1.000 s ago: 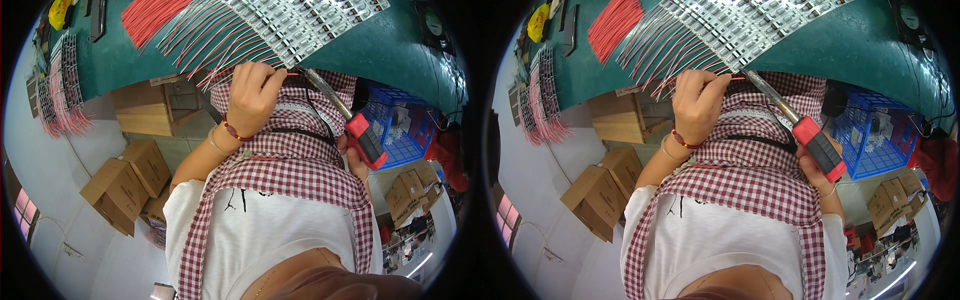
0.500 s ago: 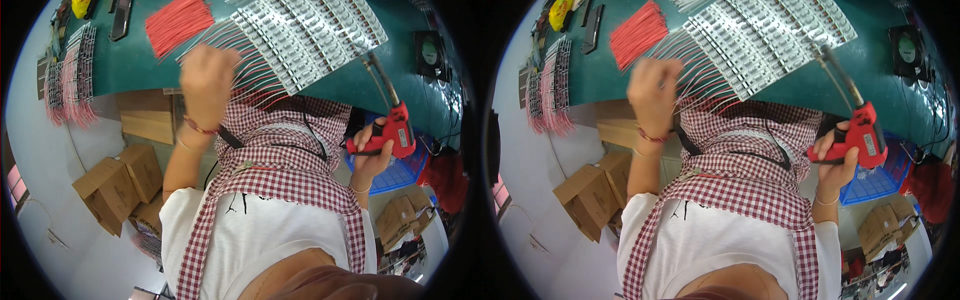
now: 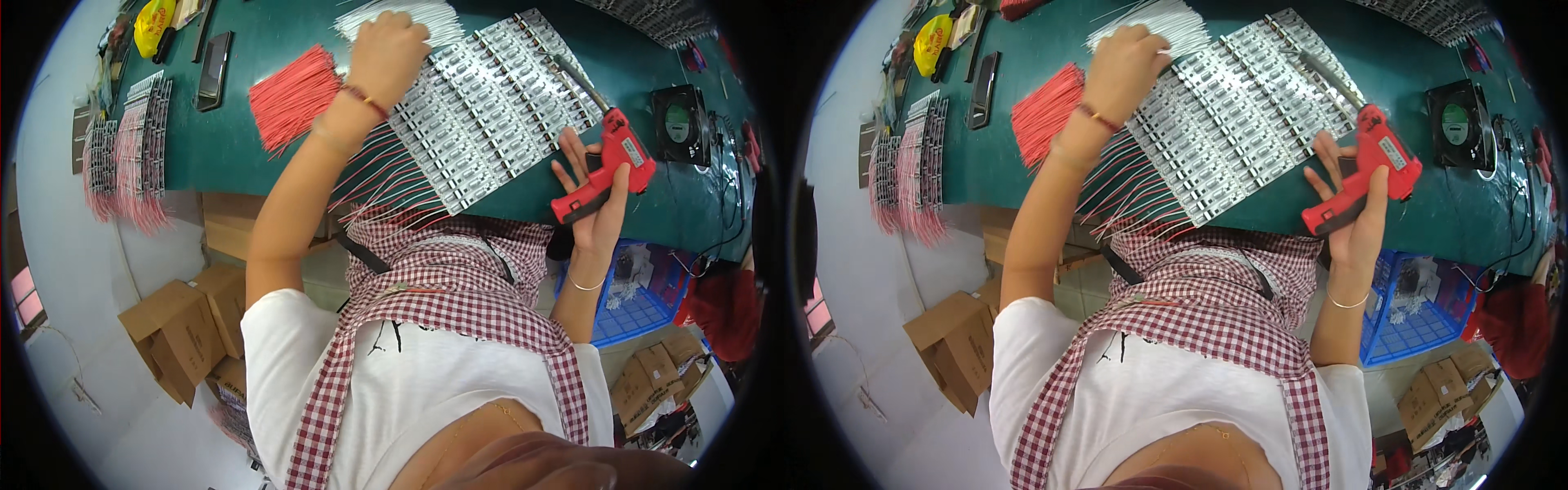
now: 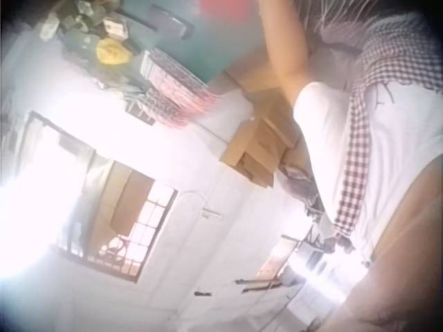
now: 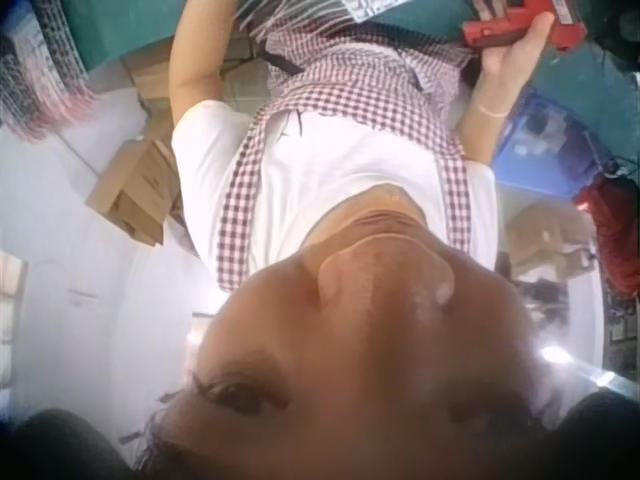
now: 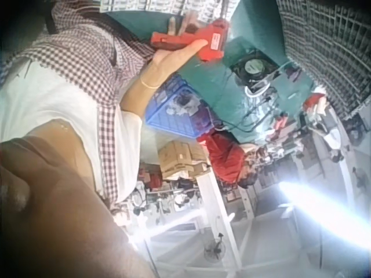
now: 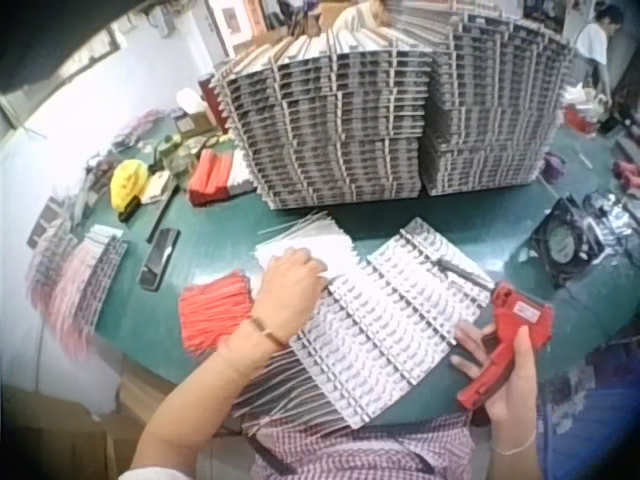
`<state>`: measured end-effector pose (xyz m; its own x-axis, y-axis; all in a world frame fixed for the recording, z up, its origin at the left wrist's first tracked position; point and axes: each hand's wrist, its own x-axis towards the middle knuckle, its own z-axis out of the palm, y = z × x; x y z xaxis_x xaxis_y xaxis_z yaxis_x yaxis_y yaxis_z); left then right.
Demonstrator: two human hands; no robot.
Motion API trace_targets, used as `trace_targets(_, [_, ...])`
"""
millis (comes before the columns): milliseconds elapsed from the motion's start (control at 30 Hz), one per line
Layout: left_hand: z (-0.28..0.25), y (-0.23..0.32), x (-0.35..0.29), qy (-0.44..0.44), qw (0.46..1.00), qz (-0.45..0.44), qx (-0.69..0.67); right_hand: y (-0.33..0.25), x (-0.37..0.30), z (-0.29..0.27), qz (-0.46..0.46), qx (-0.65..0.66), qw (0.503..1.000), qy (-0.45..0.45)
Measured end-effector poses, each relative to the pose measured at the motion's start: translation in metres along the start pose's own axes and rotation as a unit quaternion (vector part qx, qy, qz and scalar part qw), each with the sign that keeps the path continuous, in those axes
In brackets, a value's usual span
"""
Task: The person uses a soldering iron to attach red and white wires to a grid of electronic components on a green workbench. They repeatedly pick up individual wires, position them on the component grid, and apply the soldering iron to secure the connections.
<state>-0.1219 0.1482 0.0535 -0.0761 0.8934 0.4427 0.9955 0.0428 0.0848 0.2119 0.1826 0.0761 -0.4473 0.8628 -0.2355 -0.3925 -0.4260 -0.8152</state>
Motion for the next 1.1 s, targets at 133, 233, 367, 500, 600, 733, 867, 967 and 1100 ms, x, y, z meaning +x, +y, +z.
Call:
trace_targets(133, [0.01,0.007,0.013,-0.041,0.997,-0.06,0.017,0.003,-0.013,0.015,0.004,-0.039,0.999,0.011])
trace_targets(233, [0.009,0.007,0.01,-0.035,0.998,-0.038,0.042,0.002,-0.019,0.018,-0.002,-0.036,0.999,0.014])
trace_targets(367, [0.016,0.009,0.006,-0.029,0.994,-0.017,0.108,0.002,-0.022,0.017,-0.004,-0.04,0.999,0.02])
trace_targets(500, [0.018,0.009,0.002,-0.014,0.998,0.005,0.054,0.003,-0.023,0.017,-0.001,-0.032,0.999,0.021])
trace_targets(600, [0.018,0.009,0.0,0.016,1.0,0.023,0.01,0.005,-0.022,0.016,-0.001,-0.024,0.999,0.021])
trace_targets(733, [0.007,0.011,-0.001,0.064,0.998,0.015,-0.004,0.008,-0.021,0.013,0.0,-0.02,1.0,0.023])
trace_targets(867, [-0.029,0.02,-0.007,0.087,0.996,-0.014,-0.023,0.009,-0.018,0.013,0.003,-0.021,0.999,0.025])
trace_targets(967, [-0.067,0.033,-0.036,-0.141,0.984,0.045,-0.1,0.009,-0.019,0.014,-0.002,-0.027,0.999,0.033])
trace_targets(1100, [-0.092,0.065,-0.091,-0.216,0.969,0.082,-0.083,0.011,-0.016,0.017,-0.02,-0.072,0.997,0.017])
